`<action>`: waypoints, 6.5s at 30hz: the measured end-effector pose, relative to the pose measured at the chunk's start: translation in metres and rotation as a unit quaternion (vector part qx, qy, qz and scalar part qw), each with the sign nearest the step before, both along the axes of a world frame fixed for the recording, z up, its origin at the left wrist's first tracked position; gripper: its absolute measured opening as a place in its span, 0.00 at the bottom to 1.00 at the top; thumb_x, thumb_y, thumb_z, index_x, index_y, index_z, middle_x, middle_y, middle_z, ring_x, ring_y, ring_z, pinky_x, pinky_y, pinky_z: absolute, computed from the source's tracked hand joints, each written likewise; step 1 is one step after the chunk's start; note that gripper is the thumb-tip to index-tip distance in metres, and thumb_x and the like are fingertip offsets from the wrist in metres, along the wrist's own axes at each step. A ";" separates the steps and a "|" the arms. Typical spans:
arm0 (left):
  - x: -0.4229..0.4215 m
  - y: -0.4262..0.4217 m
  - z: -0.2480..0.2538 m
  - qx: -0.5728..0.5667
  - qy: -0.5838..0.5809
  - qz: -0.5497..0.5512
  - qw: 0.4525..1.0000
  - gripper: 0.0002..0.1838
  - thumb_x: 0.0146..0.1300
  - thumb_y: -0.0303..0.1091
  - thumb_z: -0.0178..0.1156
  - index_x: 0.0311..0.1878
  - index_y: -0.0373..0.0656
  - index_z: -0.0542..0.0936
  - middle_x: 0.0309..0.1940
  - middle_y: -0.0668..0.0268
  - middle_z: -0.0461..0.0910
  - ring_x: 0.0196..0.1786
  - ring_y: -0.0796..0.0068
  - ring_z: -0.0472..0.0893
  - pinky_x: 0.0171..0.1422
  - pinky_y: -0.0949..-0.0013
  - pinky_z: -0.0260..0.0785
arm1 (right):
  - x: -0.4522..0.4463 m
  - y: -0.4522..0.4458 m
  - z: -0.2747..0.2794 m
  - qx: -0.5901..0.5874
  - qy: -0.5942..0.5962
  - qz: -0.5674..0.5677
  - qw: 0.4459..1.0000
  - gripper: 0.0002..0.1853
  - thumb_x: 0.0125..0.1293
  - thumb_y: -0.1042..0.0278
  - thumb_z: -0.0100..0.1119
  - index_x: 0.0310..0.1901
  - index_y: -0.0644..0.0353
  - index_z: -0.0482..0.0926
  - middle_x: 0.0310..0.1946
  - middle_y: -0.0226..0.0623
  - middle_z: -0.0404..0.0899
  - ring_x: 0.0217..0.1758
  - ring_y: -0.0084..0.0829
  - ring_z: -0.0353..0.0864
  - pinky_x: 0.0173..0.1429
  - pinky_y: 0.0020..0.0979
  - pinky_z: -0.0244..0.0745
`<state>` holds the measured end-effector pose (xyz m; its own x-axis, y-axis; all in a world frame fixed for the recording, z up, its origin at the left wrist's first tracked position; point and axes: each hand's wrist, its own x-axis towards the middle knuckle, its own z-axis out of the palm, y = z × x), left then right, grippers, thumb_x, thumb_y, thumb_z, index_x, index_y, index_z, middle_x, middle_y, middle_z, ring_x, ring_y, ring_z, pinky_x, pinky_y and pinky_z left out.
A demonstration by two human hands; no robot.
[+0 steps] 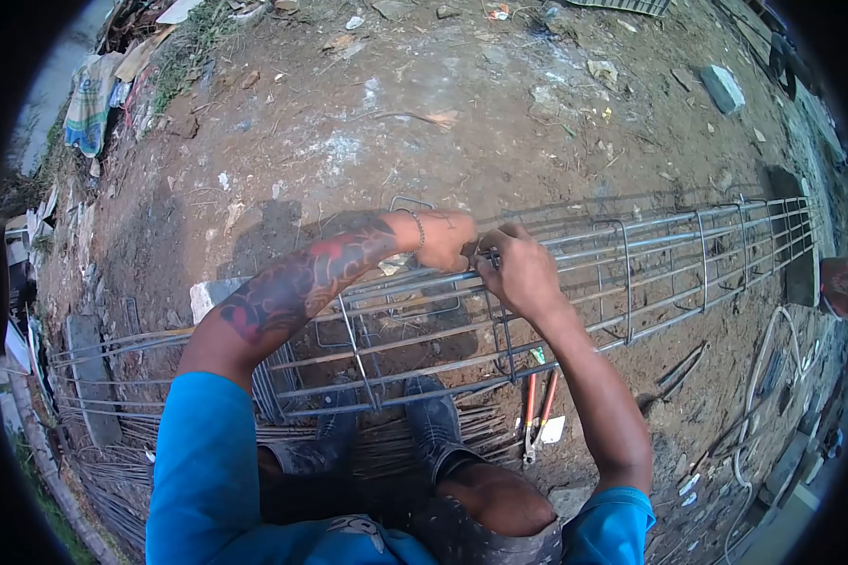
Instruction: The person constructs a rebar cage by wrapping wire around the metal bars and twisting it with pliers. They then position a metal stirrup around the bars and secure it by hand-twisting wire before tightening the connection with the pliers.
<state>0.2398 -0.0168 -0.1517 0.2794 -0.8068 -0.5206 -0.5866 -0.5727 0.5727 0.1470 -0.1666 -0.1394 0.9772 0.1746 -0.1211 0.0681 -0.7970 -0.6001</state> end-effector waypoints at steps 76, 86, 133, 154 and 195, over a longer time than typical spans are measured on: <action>-0.061 0.002 -0.040 -0.282 0.025 0.472 0.835 0.10 0.57 0.31 0.60 0.36 0.32 0.82 0.23 0.59 0.81 0.29 0.74 0.78 0.37 0.67 0.70 | -0.011 0.002 -0.025 -0.045 -0.070 -0.059 0.995 0.20 0.57 0.68 0.61 0.47 0.62 0.65 0.29 0.48 0.81 0.33 0.54 0.79 0.34 0.48 0.72; -0.047 -0.001 -0.038 -0.105 0.047 0.473 0.874 0.11 0.53 0.34 0.58 0.37 0.43 0.85 0.31 0.52 0.82 0.36 0.59 0.83 0.42 0.64 0.72 | -0.014 0.009 -0.008 -0.055 -0.045 -0.071 0.995 0.18 0.56 0.69 0.59 0.46 0.62 0.66 0.27 0.51 0.80 0.34 0.53 0.80 0.37 0.48 0.74; -0.051 0.009 -0.044 -0.274 0.137 0.436 0.846 0.12 0.53 0.24 0.60 0.41 0.30 0.81 0.37 0.58 0.84 0.39 0.76 0.81 0.46 0.73 0.72 | -0.044 0.024 -0.034 -0.048 -0.136 -0.186 0.972 0.26 0.50 0.65 0.66 0.46 0.78 0.72 0.43 0.57 0.74 0.50 0.55 0.71 0.59 0.46 0.63; -0.058 0.013 -0.037 -0.316 0.121 0.406 0.849 0.14 0.55 0.24 0.56 0.44 0.27 0.78 0.41 0.52 0.81 0.45 0.71 0.81 0.50 0.72 0.71 | -0.040 0.043 -0.038 0.066 -0.136 -0.284 0.947 0.21 0.51 0.70 0.64 0.44 0.74 0.73 0.41 0.58 0.74 0.51 0.56 0.69 0.60 0.48 0.61; -0.039 -0.015 -0.043 -0.198 0.071 0.500 0.840 0.15 0.62 0.38 0.56 0.36 0.31 0.81 0.26 0.56 0.81 0.31 0.72 0.78 0.37 0.66 0.69 | -0.019 0.017 -0.018 0.058 -0.129 -0.146 0.979 0.24 0.51 0.71 0.65 0.49 0.61 0.67 0.31 0.44 0.79 0.35 0.46 0.80 0.37 0.42 0.73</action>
<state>0.2007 -0.0315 -0.1942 0.8784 -0.3229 -0.3524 0.1648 -0.4875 0.8574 0.1284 -0.1493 -0.1576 0.9828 -0.1198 0.1409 0.0083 -0.7326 -0.6806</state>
